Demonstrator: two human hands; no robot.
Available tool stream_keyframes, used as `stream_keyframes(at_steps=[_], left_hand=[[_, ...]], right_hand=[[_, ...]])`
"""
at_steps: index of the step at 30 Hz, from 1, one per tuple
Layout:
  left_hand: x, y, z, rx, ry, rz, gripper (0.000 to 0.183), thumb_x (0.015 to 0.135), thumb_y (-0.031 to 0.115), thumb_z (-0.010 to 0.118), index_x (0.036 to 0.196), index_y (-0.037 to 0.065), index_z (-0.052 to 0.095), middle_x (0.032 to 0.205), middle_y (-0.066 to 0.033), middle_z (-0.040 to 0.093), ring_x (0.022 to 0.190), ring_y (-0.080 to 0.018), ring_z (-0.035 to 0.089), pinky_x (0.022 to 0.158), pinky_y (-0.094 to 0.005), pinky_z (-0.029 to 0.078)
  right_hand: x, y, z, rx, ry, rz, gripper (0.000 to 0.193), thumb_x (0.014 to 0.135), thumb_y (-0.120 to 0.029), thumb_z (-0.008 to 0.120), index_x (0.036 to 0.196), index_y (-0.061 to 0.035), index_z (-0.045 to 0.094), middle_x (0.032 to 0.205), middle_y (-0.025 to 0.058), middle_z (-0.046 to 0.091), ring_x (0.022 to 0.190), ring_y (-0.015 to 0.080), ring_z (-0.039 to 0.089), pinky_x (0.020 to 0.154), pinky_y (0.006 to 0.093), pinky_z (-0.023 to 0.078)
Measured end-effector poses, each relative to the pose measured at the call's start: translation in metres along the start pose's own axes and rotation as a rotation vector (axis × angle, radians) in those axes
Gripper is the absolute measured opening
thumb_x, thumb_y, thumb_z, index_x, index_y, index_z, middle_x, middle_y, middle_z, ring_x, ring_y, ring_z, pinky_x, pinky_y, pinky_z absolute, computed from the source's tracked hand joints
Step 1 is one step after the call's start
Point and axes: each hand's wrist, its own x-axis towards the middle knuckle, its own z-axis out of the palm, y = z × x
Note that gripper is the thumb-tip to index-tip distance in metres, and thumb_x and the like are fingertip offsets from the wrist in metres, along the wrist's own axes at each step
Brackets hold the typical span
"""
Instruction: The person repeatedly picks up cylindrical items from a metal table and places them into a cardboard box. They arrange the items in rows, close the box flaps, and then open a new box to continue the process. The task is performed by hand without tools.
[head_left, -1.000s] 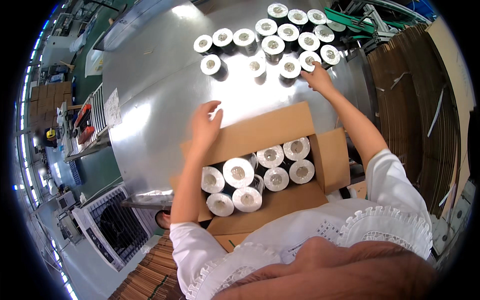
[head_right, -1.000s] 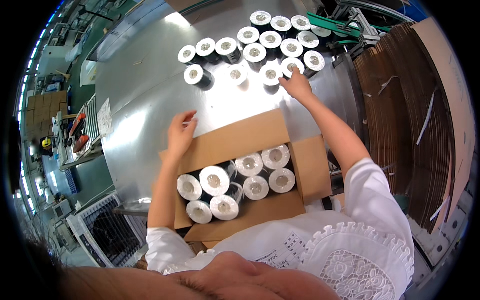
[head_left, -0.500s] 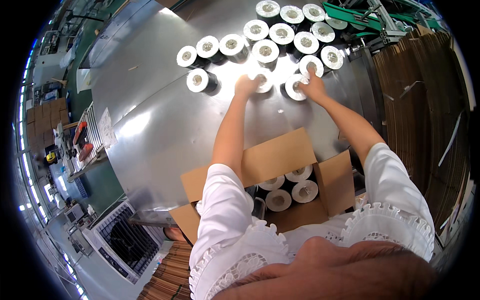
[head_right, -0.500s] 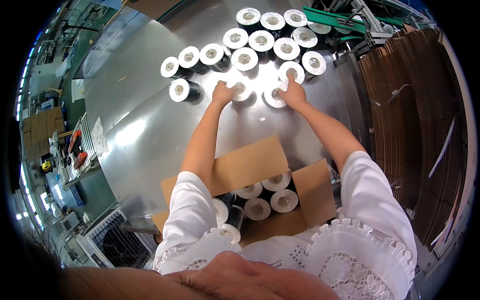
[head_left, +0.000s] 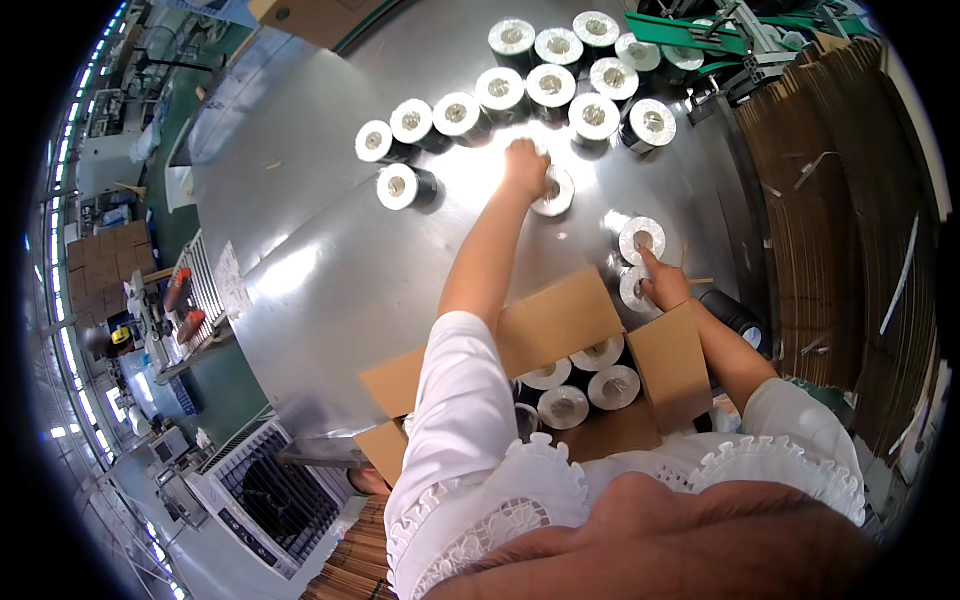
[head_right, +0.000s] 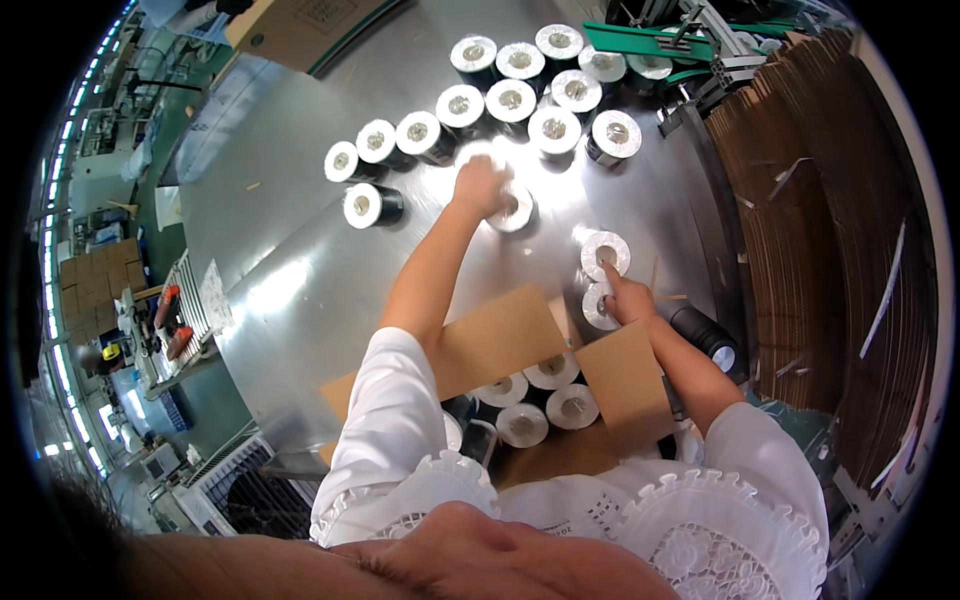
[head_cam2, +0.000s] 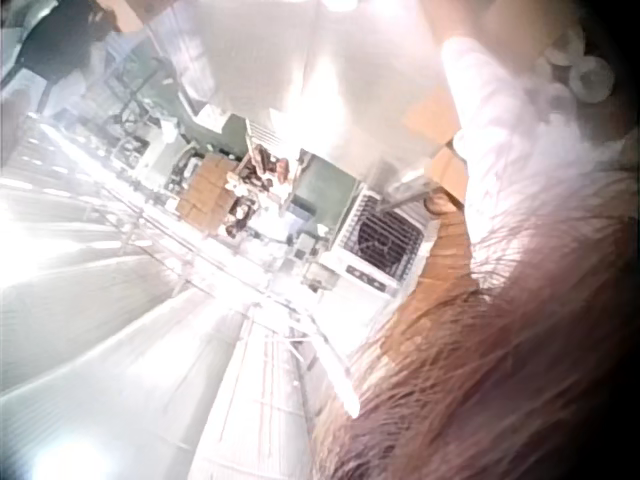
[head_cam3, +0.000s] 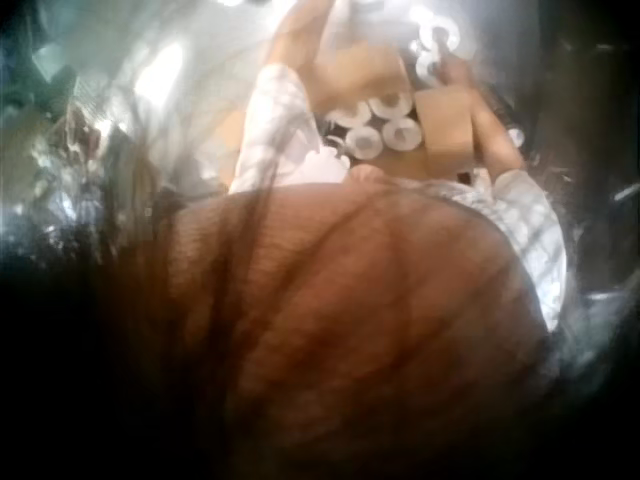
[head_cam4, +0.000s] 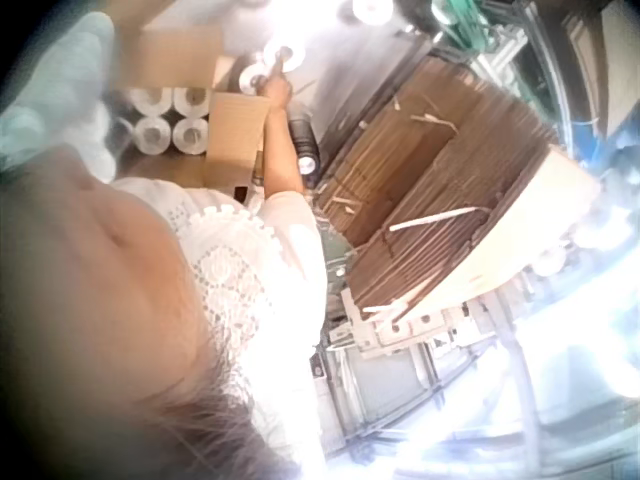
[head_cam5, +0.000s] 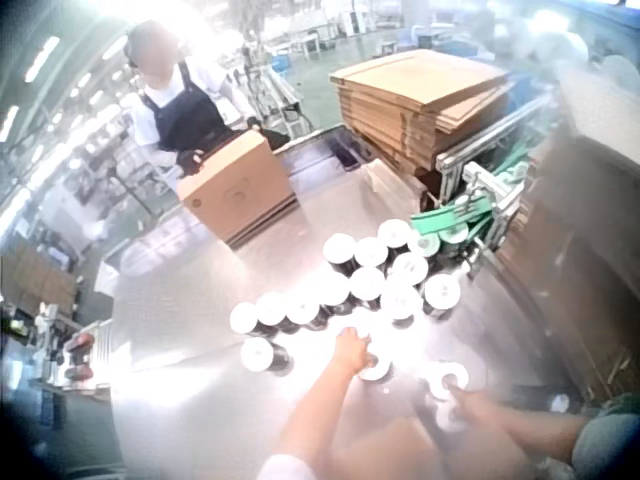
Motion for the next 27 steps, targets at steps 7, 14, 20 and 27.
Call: stream_keyframes(at_steps=[7,14,20,27], left_hand=[[-0.146,-0.002,-0.125,-0.538,0.209,-0.135,0.037,0.075,0.032,0.073,0.101,0.005,0.069,0.100,-0.0128,0.063,0.090,-0.0237,0.061,0.079,-0.0345,0.048],[-0.368,0.053,-0.200,-1.938,0.289,-0.326,0.036,0.092,0.024,0.057,0.118,-0.001,0.058,0.113,-0.0122,0.064,0.099,-0.0217,0.064,0.087,-0.0365,0.053],[-0.400,0.171,-0.184,-0.527,0.066,-0.136,0.032,0.067,0.019,0.075,0.098,0.010,0.072,0.102,-0.0118,0.056,0.095,-0.0256,0.057,0.084,-0.0389,0.045],[-0.400,0.198,-0.073,-0.010,0.232,-0.039,0.038,0.061,0.017,0.072,0.099,0.017,0.071,0.104,-0.0114,0.052,0.102,-0.0287,0.049,0.081,-0.0420,0.043]], right_hand=[[0.004,0.010,-0.019,0.155,-0.035,-0.028,0.068,0.076,-0.014,0.067,0.139,-0.0146,0.042,0.098,0.0242,0.064,0.089,0.0395,0.063,0.081,0.0434,0.050],[-0.058,-0.045,-0.169,0.692,0.419,-0.111,0.065,0.077,-0.008,0.069,0.138,-0.0077,0.045,0.115,0.0176,0.065,0.093,0.0169,0.063,0.084,0.0304,0.049],[-0.156,-0.122,-0.225,0.564,0.386,-0.520,0.065,0.077,-0.008,0.069,0.138,-0.0089,0.045,0.108,0.0168,0.067,0.085,0.0183,0.065,0.077,0.0303,0.052],[-0.233,-0.191,-0.167,-0.164,-0.377,-0.519,0.057,0.082,-0.011,0.058,0.133,0.0071,0.040,0.079,0.0215,0.065,0.069,0.0365,0.065,0.062,0.0450,0.053]])
